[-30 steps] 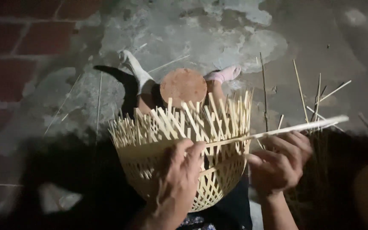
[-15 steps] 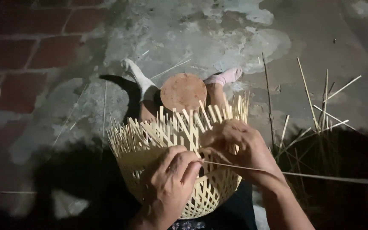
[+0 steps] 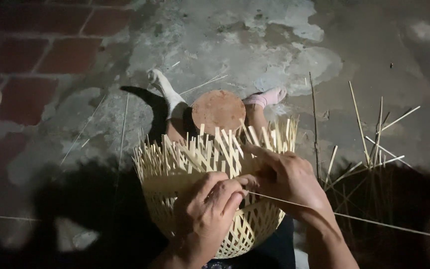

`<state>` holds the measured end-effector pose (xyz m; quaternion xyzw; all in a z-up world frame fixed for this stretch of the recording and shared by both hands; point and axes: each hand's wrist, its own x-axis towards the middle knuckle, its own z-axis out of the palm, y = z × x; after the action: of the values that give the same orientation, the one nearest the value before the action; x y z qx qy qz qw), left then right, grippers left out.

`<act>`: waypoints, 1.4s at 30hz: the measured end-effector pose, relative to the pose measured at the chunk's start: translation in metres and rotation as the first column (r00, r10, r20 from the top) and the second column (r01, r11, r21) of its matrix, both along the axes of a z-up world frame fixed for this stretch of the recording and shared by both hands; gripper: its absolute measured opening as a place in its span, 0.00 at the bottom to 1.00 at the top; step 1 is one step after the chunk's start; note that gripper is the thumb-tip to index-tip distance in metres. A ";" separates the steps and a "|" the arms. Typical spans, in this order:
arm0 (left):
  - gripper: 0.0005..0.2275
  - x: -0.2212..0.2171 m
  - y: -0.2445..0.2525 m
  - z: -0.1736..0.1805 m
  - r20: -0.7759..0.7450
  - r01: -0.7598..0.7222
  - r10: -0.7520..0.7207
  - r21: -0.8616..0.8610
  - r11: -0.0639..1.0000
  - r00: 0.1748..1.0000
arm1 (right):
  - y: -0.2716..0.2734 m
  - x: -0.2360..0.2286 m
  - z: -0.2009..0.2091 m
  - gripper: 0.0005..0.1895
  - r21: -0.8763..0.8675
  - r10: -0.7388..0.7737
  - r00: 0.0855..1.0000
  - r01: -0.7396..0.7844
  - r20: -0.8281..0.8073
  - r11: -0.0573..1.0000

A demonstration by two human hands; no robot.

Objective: Weave a bamboo basket by interlacing thin strips of bamboo.

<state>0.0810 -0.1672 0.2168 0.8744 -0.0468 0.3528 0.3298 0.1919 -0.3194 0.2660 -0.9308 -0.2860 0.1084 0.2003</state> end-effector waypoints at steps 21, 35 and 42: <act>0.11 0.003 -0.001 -0.004 0.056 0.047 -0.042 -0.092 0.995 0.998 | -0.009 0.005 -0.024 0.23 0.528 0.047 0.625 0.614 -0.780 0.587; 0.06 0.019 -0.006 -0.033 0.036 -0.065 0.069 -0.096 0.993 0.997 | -0.044 0.014 -0.130 0.12 0.900 0.289 0.952 -0.207 0.096 0.383; 0.05 0.029 -0.008 -0.051 0.076 -0.107 0.115 -0.102 0.989 0.991 | -0.080 0.002 -0.150 0.26 0.432 -0.264 0.586 -0.166 0.766 0.887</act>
<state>0.1105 -0.1750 0.1657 0.8434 0.0058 0.4077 0.3499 0.1939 -0.3994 0.1160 -0.8091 -0.3355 -0.4030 0.2653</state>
